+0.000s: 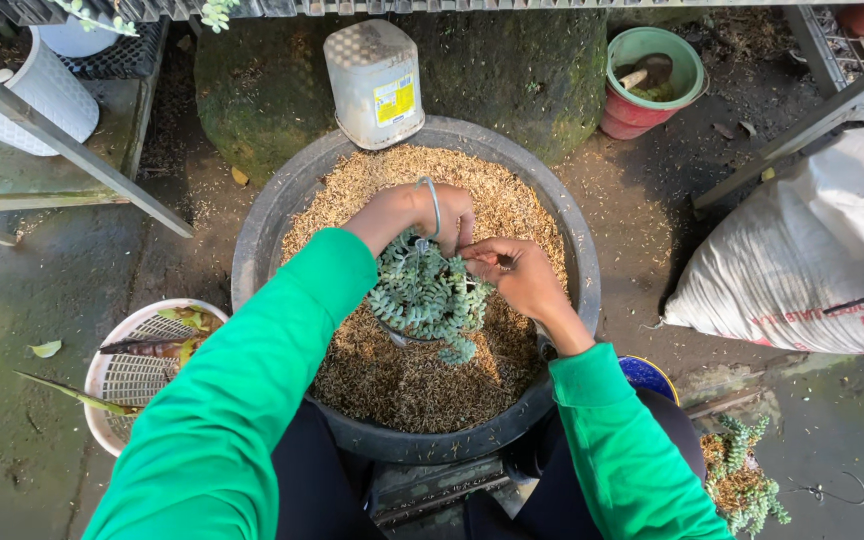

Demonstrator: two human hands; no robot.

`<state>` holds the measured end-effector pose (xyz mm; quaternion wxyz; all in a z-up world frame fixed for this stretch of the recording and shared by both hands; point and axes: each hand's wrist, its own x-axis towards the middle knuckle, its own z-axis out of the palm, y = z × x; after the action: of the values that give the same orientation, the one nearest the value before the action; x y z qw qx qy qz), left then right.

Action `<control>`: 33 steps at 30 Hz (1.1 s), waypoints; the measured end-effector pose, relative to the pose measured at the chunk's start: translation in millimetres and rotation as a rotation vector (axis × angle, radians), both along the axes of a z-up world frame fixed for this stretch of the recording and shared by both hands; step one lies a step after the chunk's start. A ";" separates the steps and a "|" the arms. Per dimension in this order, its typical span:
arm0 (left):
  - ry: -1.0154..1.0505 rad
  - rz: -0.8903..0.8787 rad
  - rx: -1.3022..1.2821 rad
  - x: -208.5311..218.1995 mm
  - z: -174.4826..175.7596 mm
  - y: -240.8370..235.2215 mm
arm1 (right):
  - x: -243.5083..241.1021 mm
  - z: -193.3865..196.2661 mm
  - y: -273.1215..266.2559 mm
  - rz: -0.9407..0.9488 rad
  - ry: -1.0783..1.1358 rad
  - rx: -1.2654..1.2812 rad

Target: The person places succulent cuttings into a large pot filled with soil and rice hulls, using their hands to position the plants and secure them in the substrate.

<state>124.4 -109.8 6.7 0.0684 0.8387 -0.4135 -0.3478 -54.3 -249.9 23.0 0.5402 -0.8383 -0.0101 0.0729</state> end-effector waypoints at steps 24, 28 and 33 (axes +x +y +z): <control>0.292 0.186 -0.458 -42.2 47.9 47.3 | 0.2 7.1 -4.6 -0.182 -0.038 -0.200; 0.255 0.140 -0.473 -38.4 41.2 46.8 | 3.8 3.3 -3.2 -0.089 -0.096 -0.265; 0.269 0.154 -0.539 -44.8 46.8 54.1 | -10.8 27.8 -11.2 -0.033 -0.165 -0.100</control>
<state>79.6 -55.7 53.4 0.3688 0.7655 -0.4133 -0.3273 -65.2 -261.1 50.8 0.4960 -0.8675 -0.0371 -0.0051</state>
